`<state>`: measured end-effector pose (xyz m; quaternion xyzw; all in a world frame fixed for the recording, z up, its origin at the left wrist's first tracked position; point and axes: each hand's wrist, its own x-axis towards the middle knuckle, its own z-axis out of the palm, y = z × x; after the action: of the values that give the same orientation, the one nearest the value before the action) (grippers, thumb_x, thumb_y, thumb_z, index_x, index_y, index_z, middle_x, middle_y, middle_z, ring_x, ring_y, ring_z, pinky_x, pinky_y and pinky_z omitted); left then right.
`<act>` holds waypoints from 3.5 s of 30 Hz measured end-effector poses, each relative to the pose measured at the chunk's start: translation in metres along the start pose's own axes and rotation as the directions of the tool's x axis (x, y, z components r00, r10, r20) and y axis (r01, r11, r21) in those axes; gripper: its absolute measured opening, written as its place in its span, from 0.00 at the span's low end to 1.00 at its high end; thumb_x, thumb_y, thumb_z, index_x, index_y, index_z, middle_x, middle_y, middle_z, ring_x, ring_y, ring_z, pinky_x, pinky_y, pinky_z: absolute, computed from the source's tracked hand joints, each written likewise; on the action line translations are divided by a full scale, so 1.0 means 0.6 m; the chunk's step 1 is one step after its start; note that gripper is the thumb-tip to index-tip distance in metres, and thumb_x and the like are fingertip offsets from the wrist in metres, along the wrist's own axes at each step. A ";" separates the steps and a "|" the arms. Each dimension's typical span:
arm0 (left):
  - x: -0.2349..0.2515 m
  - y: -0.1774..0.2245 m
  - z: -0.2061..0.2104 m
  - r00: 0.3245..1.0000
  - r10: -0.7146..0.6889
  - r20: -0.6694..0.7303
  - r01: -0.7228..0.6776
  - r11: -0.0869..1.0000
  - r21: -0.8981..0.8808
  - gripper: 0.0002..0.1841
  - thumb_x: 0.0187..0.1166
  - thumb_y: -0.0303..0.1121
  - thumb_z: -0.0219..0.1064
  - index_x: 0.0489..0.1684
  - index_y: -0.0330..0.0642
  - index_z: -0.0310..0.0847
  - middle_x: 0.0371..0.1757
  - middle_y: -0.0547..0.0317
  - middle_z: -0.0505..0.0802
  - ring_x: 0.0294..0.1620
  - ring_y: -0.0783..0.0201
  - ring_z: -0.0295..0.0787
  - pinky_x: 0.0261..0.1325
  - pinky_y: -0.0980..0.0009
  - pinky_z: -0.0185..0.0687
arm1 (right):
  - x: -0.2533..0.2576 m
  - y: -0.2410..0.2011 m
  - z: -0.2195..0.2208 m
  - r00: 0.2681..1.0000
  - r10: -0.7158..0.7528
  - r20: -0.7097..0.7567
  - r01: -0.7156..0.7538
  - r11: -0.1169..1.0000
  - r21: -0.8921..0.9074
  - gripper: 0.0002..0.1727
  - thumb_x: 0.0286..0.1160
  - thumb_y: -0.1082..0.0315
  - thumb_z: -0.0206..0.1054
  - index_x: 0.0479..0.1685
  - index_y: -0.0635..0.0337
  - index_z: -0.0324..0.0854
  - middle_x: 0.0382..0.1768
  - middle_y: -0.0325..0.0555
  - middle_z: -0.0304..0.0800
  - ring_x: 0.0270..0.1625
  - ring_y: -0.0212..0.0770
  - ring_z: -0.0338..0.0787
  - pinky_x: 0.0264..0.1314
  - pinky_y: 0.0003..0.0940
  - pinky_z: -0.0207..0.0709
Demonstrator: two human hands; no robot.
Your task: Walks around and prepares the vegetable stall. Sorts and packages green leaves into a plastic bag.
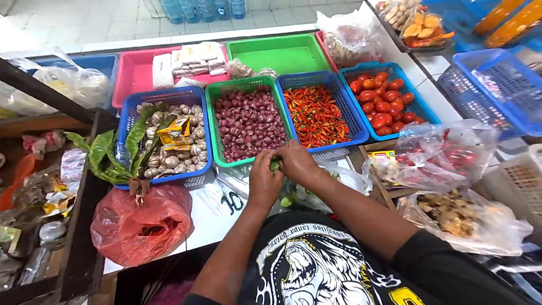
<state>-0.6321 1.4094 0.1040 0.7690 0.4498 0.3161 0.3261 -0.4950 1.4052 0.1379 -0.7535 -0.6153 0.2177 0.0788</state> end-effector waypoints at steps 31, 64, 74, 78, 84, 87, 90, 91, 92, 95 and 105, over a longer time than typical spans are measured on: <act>0.101 -0.041 -0.119 0.973 0.037 0.229 0.042 0.943 -0.331 0.26 0.73 0.22 0.64 0.73 0.48 0.84 0.68 0.58 0.89 0.33 0.64 0.90 0.32 0.63 0.91 | -0.069 0.069 0.022 0.976 -0.219 -0.016 0.203 0.871 0.447 0.10 0.77 0.63 0.72 0.51 0.55 0.87 0.40 0.41 0.93 0.38 0.37 0.93 0.47 0.43 0.92; 0.020 -0.106 -0.175 0.970 -0.161 0.180 0.180 0.978 -0.100 0.26 0.76 0.23 0.65 0.75 0.52 0.80 0.68 0.56 0.88 0.29 0.62 0.90 0.33 0.61 0.91 | -0.077 0.027 0.270 0.908 -0.350 0.232 0.298 0.926 0.230 0.14 0.85 0.70 0.58 0.63 0.56 0.83 0.56 0.54 0.90 0.65 0.57 0.88 0.67 0.58 0.81; 0.035 -0.082 -0.166 0.980 -0.140 0.140 0.169 0.962 -0.214 0.27 0.74 0.21 0.65 0.75 0.49 0.81 0.70 0.56 0.86 0.28 0.65 0.89 0.30 0.66 0.90 | -0.219 0.186 0.034 0.985 0.153 -0.083 -0.101 0.889 0.446 0.13 0.82 0.69 0.62 0.56 0.53 0.90 0.51 0.45 0.93 0.50 0.42 0.92 0.57 0.49 0.88; 0.037 -0.067 -0.150 0.982 -0.115 0.148 0.144 0.969 -0.199 0.27 0.73 0.22 0.64 0.75 0.49 0.81 0.68 0.55 0.87 0.26 0.64 0.88 0.29 0.64 0.90 | -0.163 0.249 0.083 0.885 0.424 -0.193 -0.376 0.895 0.240 0.15 0.79 0.69 0.63 0.56 0.51 0.92 0.56 0.55 0.89 0.59 0.54 0.90 0.62 0.58 0.85; 0.032 -0.061 -0.138 0.983 -0.084 0.164 0.113 0.978 -0.176 0.27 0.73 0.23 0.64 0.75 0.51 0.81 0.66 0.57 0.89 0.26 0.64 0.89 0.30 0.64 0.92 | -0.133 0.228 0.127 0.904 0.426 0.020 -0.425 0.897 0.120 0.33 0.71 0.42 0.74 0.66 0.59 0.85 0.62 0.68 0.85 0.64 0.66 0.87 0.64 0.66 0.82; 0.028 -0.061 -0.130 0.981 -0.086 0.173 0.118 0.976 -0.181 0.27 0.73 0.23 0.64 0.75 0.50 0.81 0.66 0.58 0.89 0.26 0.64 0.90 0.30 0.64 0.92 | -0.130 0.223 0.127 0.893 0.446 0.051 -0.449 0.887 0.109 0.29 0.76 0.48 0.72 0.69 0.58 0.84 0.62 0.67 0.86 0.65 0.66 0.87 0.67 0.65 0.81; 0.026 -0.058 -0.124 0.980 -0.091 0.179 0.122 0.978 -0.170 0.26 0.73 0.24 0.64 0.74 0.49 0.81 0.65 0.57 0.89 0.27 0.64 0.90 0.30 0.64 0.92 | -0.129 0.231 0.118 0.898 0.440 0.020 -0.440 0.891 0.115 0.19 0.83 0.57 0.64 0.68 0.51 0.86 0.57 0.61 0.91 0.62 0.62 0.90 0.66 0.64 0.81; 0.025 -0.058 -0.123 0.978 -0.091 0.188 0.123 0.978 -0.167 0.26 0.74 0.25 0.64 0.74 0.49 0.81 0.65 0.57 0.89 0.27 0.64 0.90 0.31 0.64 0.93 | -0.131 0.234 0.112 0.898 0.441 0.013 -0.439 0.891 0.117 0.18 0.84 0.59 0.63 0.68 0.49 0.87 0.56 0.58 0.93 0.61 0.61 0.91 0.65 0.64 0.82; 0.026 -0.058 -0.120 0.978 -0.088 0.192 0.120 0.979 -0.166 0.26 0.74 0.25 0.64 0.74 0.50 0.81 0.65 0.57 0.89 0.27 0.64 0.90 0.31 0.64 0.93 | -0.134 0.236 0.106 0.894 0.448 0.004 -0.445 0.886 0.127 0.18 0.83 0.60 0.63 0.68 0.46 0.87 0.55 0.56 0.94 0.61 0.59 0.92 0.65 0.64 0.82; 0.028 -0.052 -0.116 0.977 -0.074 0.199 0.109 0.979 -0.171 0.26 0.74 0.24 0.64 0.73 0.51 0.82 0.64 0.58 0.89 0.26 0.63 0.90 0.29 0.64 0.92 | -0.147 0.243 0.085 0.874 0.482 -0.059 -0.448 0.848 0.283 0.17 0.82 0.63 0.65 0.65 0.47 0.90 0.58 0.52 0.94 0.63 0.56 0.91 0.68 0.63 0.81; 0.049 -0.042 -0.086 0.953 -0.018 0.301 0.052 0.993 -0.104 0.27 0.72 0.24 0.63 0.74 0.50 0.82 0.67 0.57 0.89 0.29 0.64 0.91 0.33 0.60 0.93 | -0.205 0.250 0.033 0.897 0.351 -0.268 -0.103 0.756 0.646 0.10 0.79 0.73 0.68 0.51 0.52 0.92 0.49 0.39 0.96 0.50 0.35 0.93 0.59 0.42 0.88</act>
<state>-0.6728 1.4564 0.1201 0.7808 0.3905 0.2143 0.4381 -0.3879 1.2494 0.0906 -0.7833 -0.3852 0.2673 0.4081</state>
